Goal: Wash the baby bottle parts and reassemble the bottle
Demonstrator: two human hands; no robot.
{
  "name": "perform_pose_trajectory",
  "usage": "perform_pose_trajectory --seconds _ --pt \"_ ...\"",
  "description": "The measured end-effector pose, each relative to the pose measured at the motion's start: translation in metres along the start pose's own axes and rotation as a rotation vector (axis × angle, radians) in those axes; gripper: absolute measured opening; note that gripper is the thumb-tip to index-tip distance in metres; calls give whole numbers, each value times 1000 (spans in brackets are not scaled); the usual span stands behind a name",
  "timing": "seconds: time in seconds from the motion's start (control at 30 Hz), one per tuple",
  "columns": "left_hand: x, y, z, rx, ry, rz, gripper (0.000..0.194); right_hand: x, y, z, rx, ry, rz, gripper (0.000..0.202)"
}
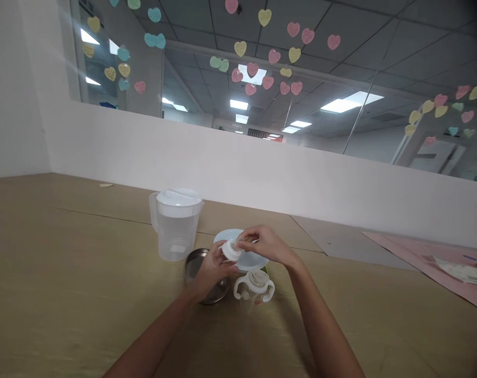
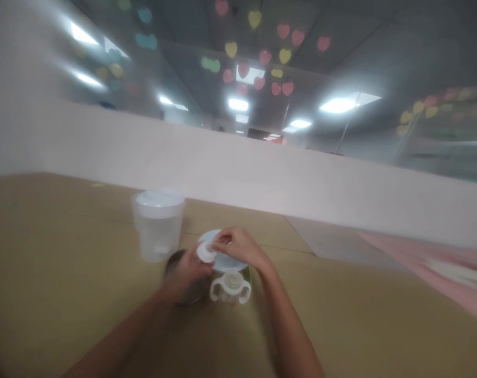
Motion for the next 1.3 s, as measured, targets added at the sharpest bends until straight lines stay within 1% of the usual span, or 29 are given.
perform_pose_trajectory --seconds 0.07,0.13,0.2,0.27,0.33,0.43,0.6,0.73,0.8,0.9,1.0,1.2,1.3 --pt "0 -16 10 -85 -45 -257 62 4 15 11 -20 -26 108 22" --pt "-3 -30 20 -134 -72 -473 65 9 28 23 -54 -55 182 25" --pt "-7 -42 28 -183 -83 -573 64 12 38 35 -85 -69 234 22" --pt "-10 -46 31 -208 -100 -612 61 11 41 43 -126 -66 262 13" --pt "-11 -45 30 -200 -122 -628 60 9 39 47 -174 -60 269 9" --pt "-9 -38 27 -177 -156 -651 61 6 28 45 -228 -48 270 9" --pt "-5 -30 23 -136 -218 -736 57 3 8 31 -243 6 315 8" --pt "-6 -30 21 -146 -211 -744 57 0 1 22 -185 25 406 14" --pt "-7 -30 21 -154 -199 -725 58 -1 -3 20 -177 33 414 18" --pt "-7 -30 21 -164 -187 -717 57 -1 -9 17 -191 54 394 26" --pt "-4 -32 22 -182 -203 -730 57 0 -12 16 -206 79 389 33" --pt "1 -38 24 -197 -237 -759 56 0 -14 16 -241 104 335 34" --pt "3 -38 24 -188 -241 -730 57 -1 -16 14 -254 121 291 40"
Point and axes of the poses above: each hand's wrist, its own z-axis away from the middle knuckle, its own y-axis out of the back of the hand, x = y × z, the point moved 8 cm from there along -z, towards the middle knuckle, and after that the axes turned 14 degrees about z, right-handed, at the moved point
